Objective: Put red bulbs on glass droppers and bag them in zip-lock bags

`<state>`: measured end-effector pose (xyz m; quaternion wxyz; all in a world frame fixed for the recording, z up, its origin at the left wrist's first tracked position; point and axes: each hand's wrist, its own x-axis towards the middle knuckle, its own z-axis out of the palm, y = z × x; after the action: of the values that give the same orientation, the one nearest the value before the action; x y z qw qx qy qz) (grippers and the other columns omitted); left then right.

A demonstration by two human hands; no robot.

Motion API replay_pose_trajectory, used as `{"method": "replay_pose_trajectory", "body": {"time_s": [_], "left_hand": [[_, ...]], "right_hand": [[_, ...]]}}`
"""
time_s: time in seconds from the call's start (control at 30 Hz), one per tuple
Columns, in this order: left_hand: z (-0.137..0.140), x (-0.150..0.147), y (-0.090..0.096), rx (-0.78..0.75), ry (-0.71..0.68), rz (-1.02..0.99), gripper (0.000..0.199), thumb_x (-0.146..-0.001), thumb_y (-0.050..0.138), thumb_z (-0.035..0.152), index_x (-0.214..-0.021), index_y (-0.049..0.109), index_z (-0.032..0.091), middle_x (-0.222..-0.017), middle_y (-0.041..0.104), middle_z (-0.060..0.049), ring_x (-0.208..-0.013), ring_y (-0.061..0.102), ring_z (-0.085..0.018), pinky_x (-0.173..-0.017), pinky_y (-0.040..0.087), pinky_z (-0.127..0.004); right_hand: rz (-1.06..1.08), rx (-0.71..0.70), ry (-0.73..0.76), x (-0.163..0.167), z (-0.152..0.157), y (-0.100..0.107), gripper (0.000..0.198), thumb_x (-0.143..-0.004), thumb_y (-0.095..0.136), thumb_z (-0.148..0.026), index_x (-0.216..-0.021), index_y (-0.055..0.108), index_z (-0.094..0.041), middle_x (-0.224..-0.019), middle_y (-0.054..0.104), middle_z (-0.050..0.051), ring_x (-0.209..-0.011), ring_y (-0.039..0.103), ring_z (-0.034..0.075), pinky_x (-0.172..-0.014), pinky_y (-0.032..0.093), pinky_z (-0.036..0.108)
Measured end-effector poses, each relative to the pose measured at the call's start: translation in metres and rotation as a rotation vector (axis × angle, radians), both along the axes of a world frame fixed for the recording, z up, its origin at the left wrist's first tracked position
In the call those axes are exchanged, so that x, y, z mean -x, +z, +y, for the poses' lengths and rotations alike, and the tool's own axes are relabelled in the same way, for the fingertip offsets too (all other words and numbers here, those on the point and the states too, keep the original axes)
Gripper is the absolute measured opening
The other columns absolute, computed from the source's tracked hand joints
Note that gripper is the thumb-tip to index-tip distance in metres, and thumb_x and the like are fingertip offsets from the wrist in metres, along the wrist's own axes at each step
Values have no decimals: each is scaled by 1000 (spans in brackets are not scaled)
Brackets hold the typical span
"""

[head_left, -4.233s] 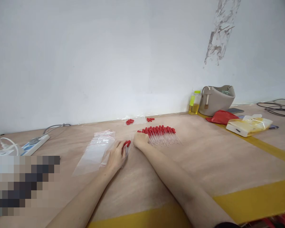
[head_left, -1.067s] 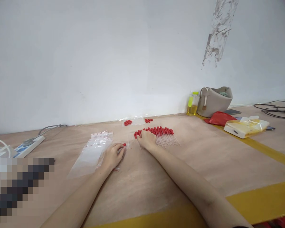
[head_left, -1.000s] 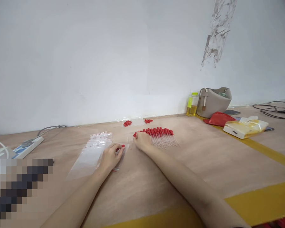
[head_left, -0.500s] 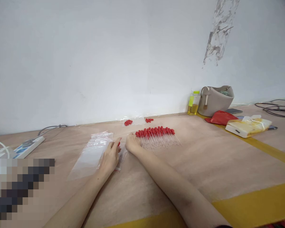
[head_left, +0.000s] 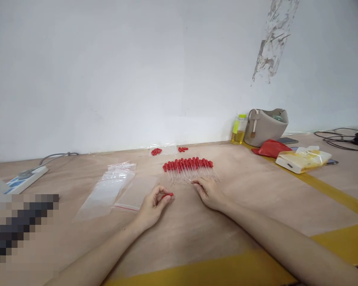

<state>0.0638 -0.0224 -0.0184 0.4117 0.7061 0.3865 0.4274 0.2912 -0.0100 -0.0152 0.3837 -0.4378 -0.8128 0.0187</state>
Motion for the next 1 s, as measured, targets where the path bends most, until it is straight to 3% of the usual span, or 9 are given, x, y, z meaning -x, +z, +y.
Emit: {"method": "replay_pose_trajectory", "body": {"time_s": [0.13, 0.3, 0.47, 0.7, 0.83, 1.0], "left_hand": [[2, 2, -2, -10, 28, 24, 25, -81, 47, 36, -97, 44, 17, -87, 59, -4, -83, 57, -15, -75, 44, -29], [4, 2, 1, -64, 122, 68, 25, -81, 47, 38, -94, 49, 17, -80, 59, -2, -76, 54, -14, -70, 41, -24], [6, 1, 1, -36, 107, 35, 26, -80, 47, 38, -93, 52, 16, -74, 58, -1, -66, 52, -12, -62, 40, -22], [4, 2, 0, -86, 82, 190, 26, -79, 51, 36, -92, 62, 16, -88, 65, -3, -81, 57, -17, -72, 44, -26], [1, 3, 2, -173, 132, 292, 24, -81, 48, 33, -87, 64, 17, -82, 66, -2, -75, 59, -17, -68, 45, -25], [-2, 6, 7, -339, 1, 474, 19, -83, 47, 29, -87, 63, 20, -83, 65, -1, -77, 59, -15, -70, 44, -23]], "right_hand": [[-17, -18, 90, 12, -11, 1, 22, -86, 37, -21, -95, 57, -18, -88, 63, 5, -76, 55, 14, -74, 33, 30], [-38, -59, 155, 24, -18, 0, 22, -86, 37, -21, -94, 58, -18, -87, 64, 5, -74, 56, 13, -71, 31, 30], [-40, -35, 151, 29, -16, -2, 23, -86, 38, -21, -92, 59, -19, -85, 65, 4, -72, 56, 14, -71, 30, 30], [-48, 57, 164, 30, -16, -1, 24, -86, 38, -23, -93, 61, -22, -80, 67, 0, -66, 56, 13, -75, 28, 32], [-104, 89, 179, 28, -14, -1, 27, -86, 37, -25, -98, 62, -24, -84, 68, 2, -64, 56, 13, -77, 27, 34], [-258, 71, 198, 21, -8, 1, 25, -85, 41, -26, -95, 64, -25, -83, 68, 3, -62, 55, 13, -75, 24, 33]]}}
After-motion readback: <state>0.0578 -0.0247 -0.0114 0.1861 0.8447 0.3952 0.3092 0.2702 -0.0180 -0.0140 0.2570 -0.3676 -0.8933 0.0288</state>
